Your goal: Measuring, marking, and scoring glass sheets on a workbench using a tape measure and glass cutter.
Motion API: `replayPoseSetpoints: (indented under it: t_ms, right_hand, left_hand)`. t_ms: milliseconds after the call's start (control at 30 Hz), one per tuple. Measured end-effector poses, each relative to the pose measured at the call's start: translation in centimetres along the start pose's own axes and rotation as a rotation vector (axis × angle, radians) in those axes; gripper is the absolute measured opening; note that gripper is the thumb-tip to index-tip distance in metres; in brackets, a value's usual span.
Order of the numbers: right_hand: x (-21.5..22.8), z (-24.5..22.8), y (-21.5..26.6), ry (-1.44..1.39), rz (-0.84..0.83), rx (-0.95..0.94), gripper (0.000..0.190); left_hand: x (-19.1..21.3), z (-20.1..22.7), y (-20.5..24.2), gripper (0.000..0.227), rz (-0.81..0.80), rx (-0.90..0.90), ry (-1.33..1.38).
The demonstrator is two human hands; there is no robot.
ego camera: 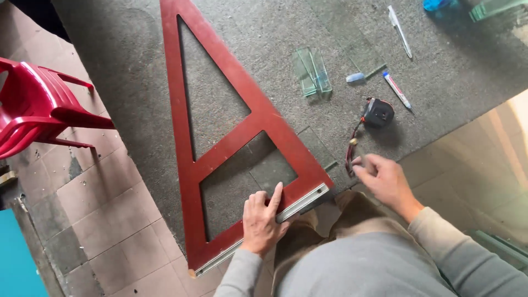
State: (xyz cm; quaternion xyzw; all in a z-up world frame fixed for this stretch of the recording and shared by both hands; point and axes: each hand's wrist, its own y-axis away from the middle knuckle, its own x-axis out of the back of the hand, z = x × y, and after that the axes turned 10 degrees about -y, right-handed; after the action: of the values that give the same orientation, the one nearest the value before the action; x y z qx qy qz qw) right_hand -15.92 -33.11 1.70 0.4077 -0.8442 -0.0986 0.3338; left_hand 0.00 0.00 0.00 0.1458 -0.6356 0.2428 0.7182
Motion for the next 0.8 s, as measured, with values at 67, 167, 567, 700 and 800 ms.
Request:
replayPoseSetpoints:
  t_ms: [67, 167, 567, 700, 800]
  right_hand:
    - [-1.0, 0.0, 0.7, -0.02, -0.045, -0.027, 0.018]
    - [-2.0, -1.1, 1.6, -0.103, -0.151, -0.168, 0.016]
    - [-5.5, -0.3, -0.2, -0.395, -0.215, -0.266, 0.023]
    - [-6.3, 0.7, -0.1, -0.528, -0.158, -0.2, 0.01]
    - [-5.9, -1.1, 0.2, -0.59, -0.131, -0.206, 0.014]
  left_hand:
    - [-1.1, 1.6, -0.3, 0.101, 0.04, 0.017, -0.109]
    - [-1.2, 3.0, -0.4, 0.085, 0.061, 0.081, -0.176]
    - [-3.3, 0.4, -2.8, 0.085, 0.036, -0.093, -0.012]
    - [-3.9, 0.1, -3.1, 0.091, 0.103, -0.026, -0.076]
    - [-3.9, 0.0, -3.3, 0.092, 0.082, -0.012, -0.036]
